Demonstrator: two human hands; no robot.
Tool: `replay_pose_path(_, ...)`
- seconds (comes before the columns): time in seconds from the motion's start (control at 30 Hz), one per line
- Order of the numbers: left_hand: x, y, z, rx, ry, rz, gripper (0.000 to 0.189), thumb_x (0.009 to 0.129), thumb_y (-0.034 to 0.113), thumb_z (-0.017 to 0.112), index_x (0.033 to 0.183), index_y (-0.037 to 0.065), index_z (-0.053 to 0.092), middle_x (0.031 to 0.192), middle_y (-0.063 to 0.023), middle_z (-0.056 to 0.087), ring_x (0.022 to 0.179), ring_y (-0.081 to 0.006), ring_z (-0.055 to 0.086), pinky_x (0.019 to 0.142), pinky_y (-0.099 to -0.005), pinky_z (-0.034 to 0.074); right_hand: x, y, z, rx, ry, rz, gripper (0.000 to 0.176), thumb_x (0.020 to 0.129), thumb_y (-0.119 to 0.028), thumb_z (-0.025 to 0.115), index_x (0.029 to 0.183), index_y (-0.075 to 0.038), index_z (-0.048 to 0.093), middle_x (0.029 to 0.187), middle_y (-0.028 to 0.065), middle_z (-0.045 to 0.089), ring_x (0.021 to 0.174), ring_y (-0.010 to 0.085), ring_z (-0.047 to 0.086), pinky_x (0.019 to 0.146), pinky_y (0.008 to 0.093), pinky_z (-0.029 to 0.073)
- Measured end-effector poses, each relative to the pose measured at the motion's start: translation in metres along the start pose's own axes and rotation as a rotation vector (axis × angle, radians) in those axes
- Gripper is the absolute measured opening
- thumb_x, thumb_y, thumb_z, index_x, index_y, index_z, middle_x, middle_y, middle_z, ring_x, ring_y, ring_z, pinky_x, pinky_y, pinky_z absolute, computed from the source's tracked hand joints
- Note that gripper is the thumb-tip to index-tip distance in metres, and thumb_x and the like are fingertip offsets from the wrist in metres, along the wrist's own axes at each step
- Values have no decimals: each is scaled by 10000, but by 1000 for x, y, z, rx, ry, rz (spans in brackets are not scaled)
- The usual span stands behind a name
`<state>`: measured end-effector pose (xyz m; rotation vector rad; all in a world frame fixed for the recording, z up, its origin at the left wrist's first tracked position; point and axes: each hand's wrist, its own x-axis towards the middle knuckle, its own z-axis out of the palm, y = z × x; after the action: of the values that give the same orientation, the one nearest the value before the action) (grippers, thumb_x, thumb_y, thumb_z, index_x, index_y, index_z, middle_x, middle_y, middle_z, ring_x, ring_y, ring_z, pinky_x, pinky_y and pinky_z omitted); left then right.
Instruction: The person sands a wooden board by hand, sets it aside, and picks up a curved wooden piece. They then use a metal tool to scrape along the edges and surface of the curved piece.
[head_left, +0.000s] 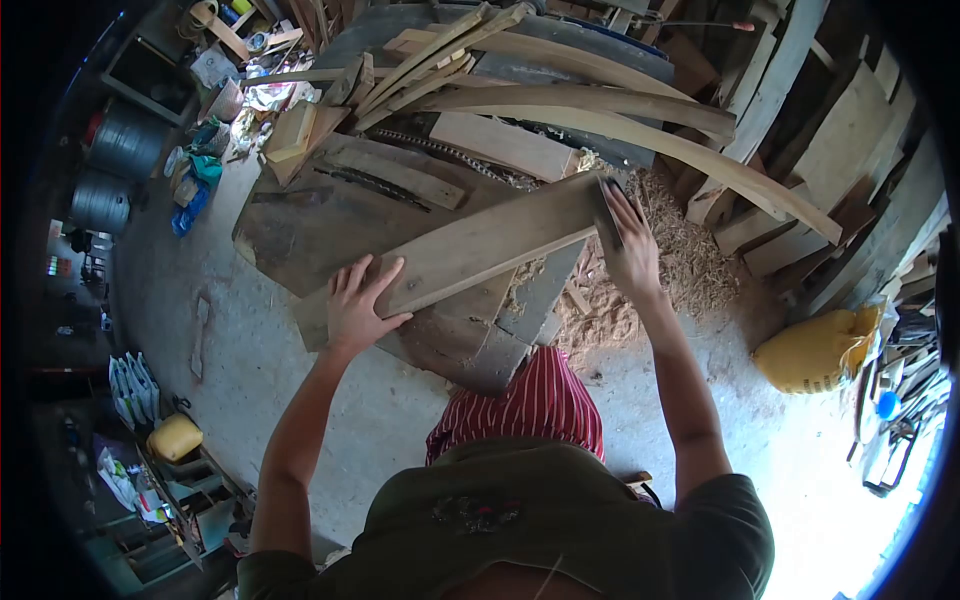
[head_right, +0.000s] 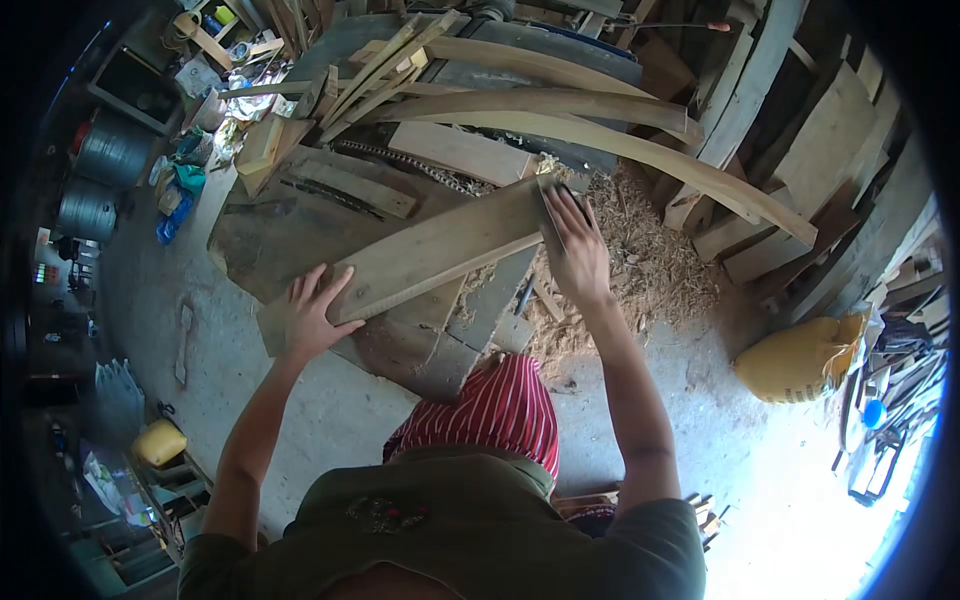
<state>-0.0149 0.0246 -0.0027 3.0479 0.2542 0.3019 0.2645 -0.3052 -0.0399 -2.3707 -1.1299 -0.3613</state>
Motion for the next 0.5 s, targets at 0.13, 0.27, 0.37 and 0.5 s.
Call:
replay_pose_path(0.13,-3,3,3,10,13,-26,903,549,406,883,1380,340,534,1319,-103,477,1114,-331,501,966,-474,401,44,3,18,48,-17,60,426,1016,-219,415,1406,-65,489,1467,78,472,1399,212,379,1191,404,249)
replay_pose_path(0.27,-1,1,2,4,41,-18,910,548,407,884,1384,343,530,1321,-100,473,1106,-328,500,962,-471,403,-12,-3,-4,36,8,22,433,1017,-214,407,1416,-64,480,1473,96,463,1398,224,388,1187,406,257)
replay_pose_path(0.37,-3,0,-1,7,4,-9,911,549,403,886,1385,347,528,1320,-95,472,1116,-325,497,968,-472,401,-15,-7,-9,17,-3,25,427,1017,-221,412,1402,-55,495,1462,103,475,1394,234,395,1180,416,265)
replay_pose_path(0.5,4,-2,-1,0,-11,18,912,545,375,892,1384,308,540,1310,-106,478,1122,-336,496,970,-480,403,48,7,16,23,-36,63,420,1015,-231,418,1381,-49,516,1451,111,488,1385,252,406,1178,431,259)
